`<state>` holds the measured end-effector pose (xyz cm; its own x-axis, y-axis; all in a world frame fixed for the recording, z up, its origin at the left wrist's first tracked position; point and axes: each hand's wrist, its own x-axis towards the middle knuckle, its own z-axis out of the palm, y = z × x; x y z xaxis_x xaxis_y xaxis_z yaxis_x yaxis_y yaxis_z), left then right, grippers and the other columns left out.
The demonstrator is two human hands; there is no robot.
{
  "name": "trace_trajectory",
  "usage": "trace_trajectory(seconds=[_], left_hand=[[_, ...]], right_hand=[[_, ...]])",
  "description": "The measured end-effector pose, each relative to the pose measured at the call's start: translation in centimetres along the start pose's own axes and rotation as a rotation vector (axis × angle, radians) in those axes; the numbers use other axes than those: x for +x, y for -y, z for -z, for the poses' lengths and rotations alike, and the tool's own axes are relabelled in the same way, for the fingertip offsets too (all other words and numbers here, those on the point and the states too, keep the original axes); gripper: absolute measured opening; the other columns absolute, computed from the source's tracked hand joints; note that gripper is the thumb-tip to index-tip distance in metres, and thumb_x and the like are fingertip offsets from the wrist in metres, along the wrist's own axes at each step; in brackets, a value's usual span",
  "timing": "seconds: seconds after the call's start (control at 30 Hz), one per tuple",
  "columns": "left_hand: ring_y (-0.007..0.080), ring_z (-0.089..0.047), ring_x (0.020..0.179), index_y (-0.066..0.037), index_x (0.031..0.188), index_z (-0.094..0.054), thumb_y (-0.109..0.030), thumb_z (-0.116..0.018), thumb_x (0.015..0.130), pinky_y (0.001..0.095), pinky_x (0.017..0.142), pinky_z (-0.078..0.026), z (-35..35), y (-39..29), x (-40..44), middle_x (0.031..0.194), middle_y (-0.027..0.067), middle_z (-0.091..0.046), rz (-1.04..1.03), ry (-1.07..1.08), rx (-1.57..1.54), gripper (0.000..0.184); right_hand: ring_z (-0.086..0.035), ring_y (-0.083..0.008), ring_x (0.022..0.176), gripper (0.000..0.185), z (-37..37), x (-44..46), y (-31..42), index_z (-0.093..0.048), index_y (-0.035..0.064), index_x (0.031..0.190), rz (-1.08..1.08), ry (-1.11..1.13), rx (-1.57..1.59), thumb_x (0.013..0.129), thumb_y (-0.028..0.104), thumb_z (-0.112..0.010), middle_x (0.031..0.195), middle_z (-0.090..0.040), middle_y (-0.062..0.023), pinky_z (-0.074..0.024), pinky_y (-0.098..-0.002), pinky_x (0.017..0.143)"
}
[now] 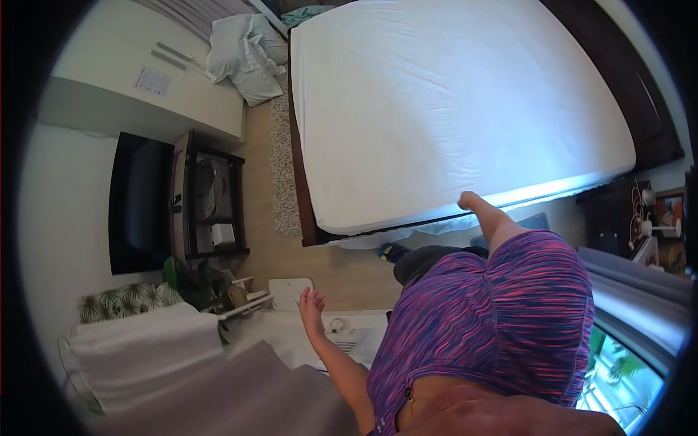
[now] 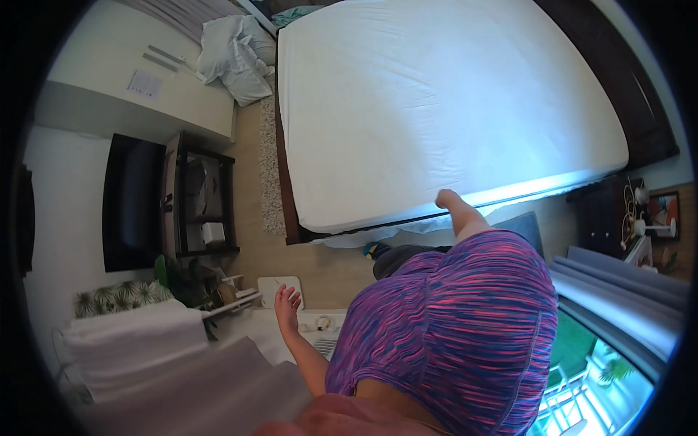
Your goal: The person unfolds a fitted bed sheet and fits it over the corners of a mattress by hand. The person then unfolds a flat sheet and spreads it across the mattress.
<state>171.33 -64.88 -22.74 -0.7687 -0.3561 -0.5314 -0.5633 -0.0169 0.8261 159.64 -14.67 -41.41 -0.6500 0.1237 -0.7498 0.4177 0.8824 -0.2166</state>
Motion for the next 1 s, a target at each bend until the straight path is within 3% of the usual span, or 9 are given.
trace_trajectory(seconds=[0.17, 0.33, 0.4, 0.53, 0.63, 0.7, 0.77, 0.83, 1.0], left_hand=[[0.0175, -0.051, 0.087, -0.006, 0.117, -0.035, -0.025, -0.042, 0.084, 0.0274, 0.071, -0.041, 7.5, -4.0, 4.2, 0.105, 0.011, -0.048, 0.024, -0.007, 0.042, 0.038], [0.0188, -0.051, 0.088, -0.005, 0.118, -0.034, -0.025, -0.043, 0.084, 0.0291, 0.073, -0.041, 13.1, -4.1, 8.3, 0.107, 0.0116, -0.047, 0.044, 0.06, 0.002, 0.041], [0.0192, -0.051, 0.087, -0.007, 0.118, -0.034, -0.028, -0.043, 0.084, 0.0289, 0.072, -0.042, 14.7, -4.0, 10.1, 0.107, 0.0115, -0.047, 0.091, 0.133, 0.056, 0.041], [0.02, -0.051, 0.09, -0.007, 0.118, -0.034, -0.028, -0.042, 0.084, 0.0303, 0.075, -0.041, 18.2, -6.4, 15.1, 0.109, 0.0124, -0.046, 0.023, 0.261, 0.22, 0.041], [0.0195, -0.05, 0.09, -0.006, 0.119, -0.034, -0.027, -0.043, 0.084, 0.0304, 0.077, -0.04, 20.0, -9.7, 18.5, 0.109, 0.0126, -0.046, 0.0, 0.301, 0.315, 0.041], [0.0181, -0.05, 0.091, -0.005, 0.119, -0.035, -0.026, -0.043, 0.084, 0.029, 0.078, -0.04, 20.7, -12.1, 20.4, 0.108, 0.0125, -0.048, -0.051, 0.353, 0.307, 0.041], [0.018, -0.05, 0.091, -0.005, 0.119, -0.035, -0.026, -0.043, 0.084, 0.029, 0.079, -0.039, 21.4, -14.1, 22.7, 0.108, 0.0123, -0.048, -0.073, 0.401, 0.336, 0.041], [0.0179, -0.05, 0.091, -0.005, 0.119, -0.035, -0.026, -0.043, 0.084, 0.0291, 0.079, -0.039, 21.3, -15.6, 24.8, 0.108, 0.0121, -0.048, -0.101, 0.445, 0.357, 0.041], [0.0164, -0.05, 0.089, -0.005, 0.119, -0.035, -0.025, -0.043, 0.084, 0.0282, 0.078, -0.039, 21.0, -16.9, 30.2, 0.109, 0.0115, -0.048, -0.079, 0.437, 0.226, 0.041]], right_hand=[[-0.052, -0.0365, 0.085, 0.036, -3.2, 3.7, 18.3, -0.058, -0.001, 0.082, 0.308, -0.22, 0.135, 0.073, 0.032, -0.047, 0.089, -0.055, -0.0226, -0.0411, -0.0419, 0.076], [-0.053, -0.0353, 0.085, 0.035, -3.0, 1.0, 39.0, -0.058, -0.0009, 0.084, 0.627, -0.066, 0.008, 0.073, 0.03, -0.044, 0.089, -0.056, -0.0211, -0.0408, -0.0417, 0.075], [-0.052, -0.0352, 0.085, 0.035, -3.6, 0.7, 44.6, -0.057, -0.0001, 0.086, 0.814, -0.065, 0.059, 0.075, 0.031, -0.044, 0.088, -0.055, -0.0211, -0.0401, -0.0406, 0.075], [-0.052, -0.0352, 0.085, 0.037, -5.8, -0.3, 49.2, -0.055, 0.0, 0.088, 0.851, -0.155, 0.282, 0.076, 0.032, -0.044, 0.088, -0.055, -0.0209, -0.0396, -0.04, 0.075], [-0.052, -0.0352, 0.084, 0.034, -9.7, 1.5, 47.3, -0.057, -0.0017, 0.082, 0.603, -0.091, 0.14, 0.075, 0.03, -0.045, 0.085, -0.056, -0.0208, -0.0398, -0.0403, 0.076], [-0.057, -0.0319, 0.071, 0.033, -11.7, 1.3, 44.5, -0.058, -0.0022, 0.074, 0.422, -0.099, 0.102, 0.073, 0.028, -0.045, 0.073, -0.058, -0.0194, -0.0448, -0.0396, 0.066], [-0.057, -0.0274, 0.054, 0.033, -11.5, 0.1, 42.4, -0.058, -0.0025, 0.069, 0.199, 0.104, 0.256, 0.072, 0.028, -0.045, 0.061, -0.057, -0.0171, -0.0473, -0.0364, 0.052], [-0.054, -0.0231, 0.044, 0.032, -12.6, 0.0, 40.6, -0.057, -0.0028, 0.063, 0.058, 0.068, 0.485, 0.071, 0.026, -0.045, 0.053, -0.054, -0.0145, -0.0465, -0.0336, 0.043], [-0.056, -0.0236, 0.048, 0.031, -12.0, 1.7, 41.4, -0.057, -0.0041, 0.072, -0.078, 0.071, 0.254, 0.073, 0.024, -0.043, 0.058, -0.056, -0.0144, -0.0474, -0.0366, 0.045]])
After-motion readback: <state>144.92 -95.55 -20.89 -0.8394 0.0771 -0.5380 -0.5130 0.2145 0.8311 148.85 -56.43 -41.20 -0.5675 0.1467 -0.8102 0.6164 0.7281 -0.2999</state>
